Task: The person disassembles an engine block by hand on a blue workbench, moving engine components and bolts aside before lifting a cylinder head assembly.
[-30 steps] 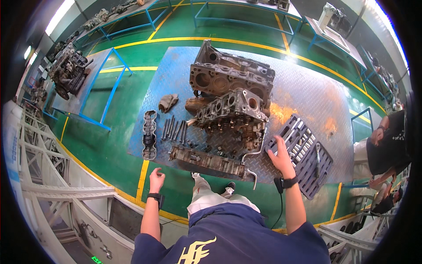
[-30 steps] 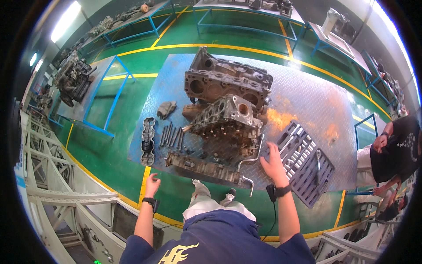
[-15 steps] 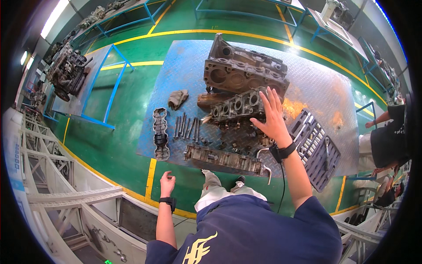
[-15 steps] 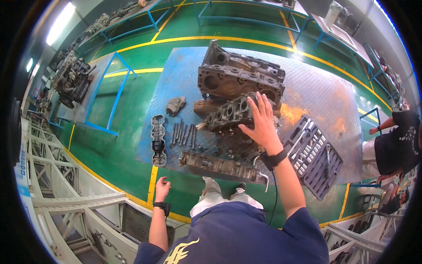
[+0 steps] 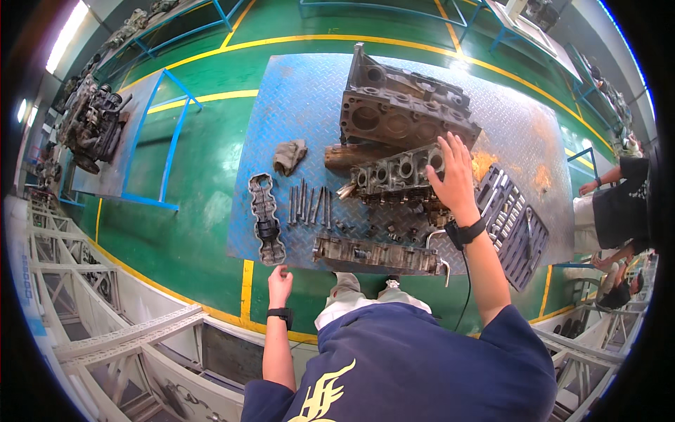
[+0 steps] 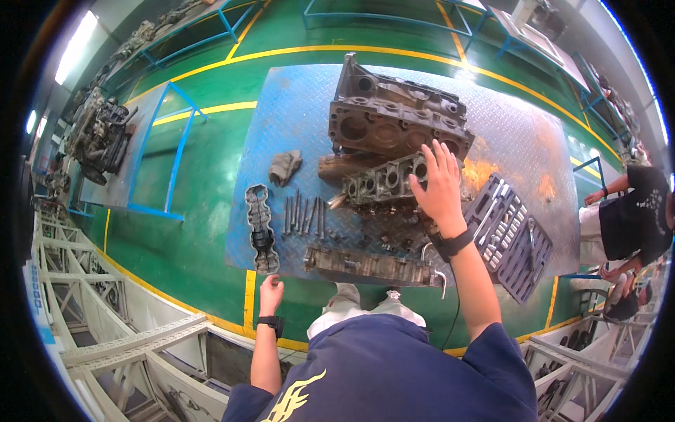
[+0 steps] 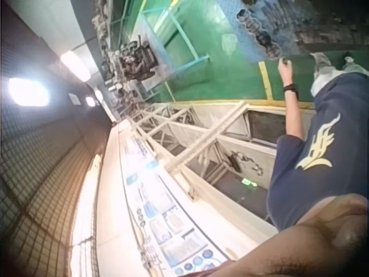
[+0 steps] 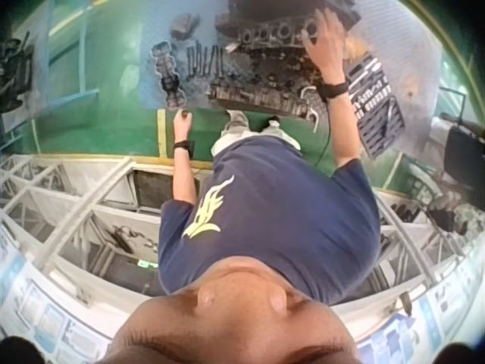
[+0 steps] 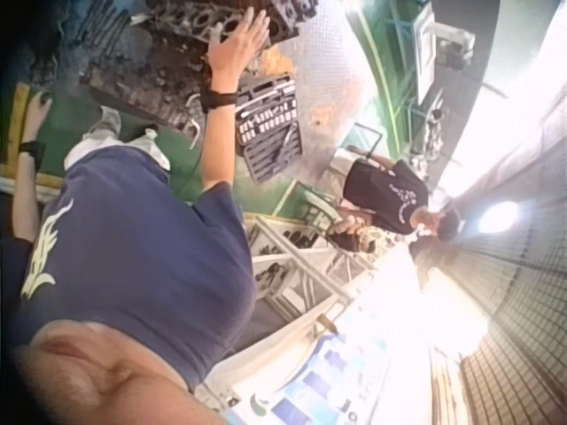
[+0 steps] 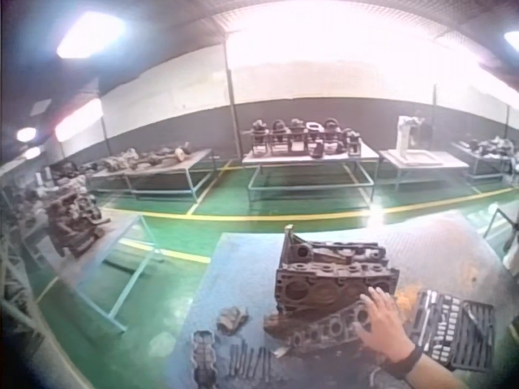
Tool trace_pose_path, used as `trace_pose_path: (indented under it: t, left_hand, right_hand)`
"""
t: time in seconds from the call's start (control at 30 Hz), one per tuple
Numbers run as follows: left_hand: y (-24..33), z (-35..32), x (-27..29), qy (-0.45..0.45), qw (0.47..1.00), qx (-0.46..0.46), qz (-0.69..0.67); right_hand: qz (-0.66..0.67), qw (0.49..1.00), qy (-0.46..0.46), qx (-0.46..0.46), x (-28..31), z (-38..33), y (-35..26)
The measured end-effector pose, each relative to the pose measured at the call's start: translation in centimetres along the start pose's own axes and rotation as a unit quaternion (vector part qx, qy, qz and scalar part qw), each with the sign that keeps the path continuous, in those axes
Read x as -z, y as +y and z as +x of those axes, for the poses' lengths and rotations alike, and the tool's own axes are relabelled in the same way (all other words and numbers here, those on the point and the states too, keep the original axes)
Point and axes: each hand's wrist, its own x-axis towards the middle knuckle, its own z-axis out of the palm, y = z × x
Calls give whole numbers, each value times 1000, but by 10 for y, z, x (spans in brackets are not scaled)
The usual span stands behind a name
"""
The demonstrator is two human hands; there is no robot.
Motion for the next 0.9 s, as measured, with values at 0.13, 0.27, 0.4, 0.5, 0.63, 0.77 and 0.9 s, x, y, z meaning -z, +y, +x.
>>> trace_pose_path:
  t: [0.13,0.27,0.4,0.5,0.63,0.77,0.9]
  left_hand:
    - [75,50,-14,-14,988,-152,18]
    - [152,103,-62,-62,972,-225,40]
    - [201,155,-115,-162,960,-208,91]
    - [224,185,-156,-207,942,-206,164]
    - [236,204,-189,-256,914,-172,263]
    - [244,200,-196,-229,909,-199,286]
    - [243,190,-197,-225,914,-234,243]
  right_hand:
    - [-15,1000,9,-19,-3,-1,0]
    - [-37,999,7,-14,0,-1,-2]
    - [-44,999,-6,-4,0,1,-6]
    - [-43,999,-8,-2,0,0,0]
    - [-22,1000,3,-8,0,5,4]
    - [-20,1000,0,0,5,5,14]
    - [-13,1000,15,-12,8,-1,18]
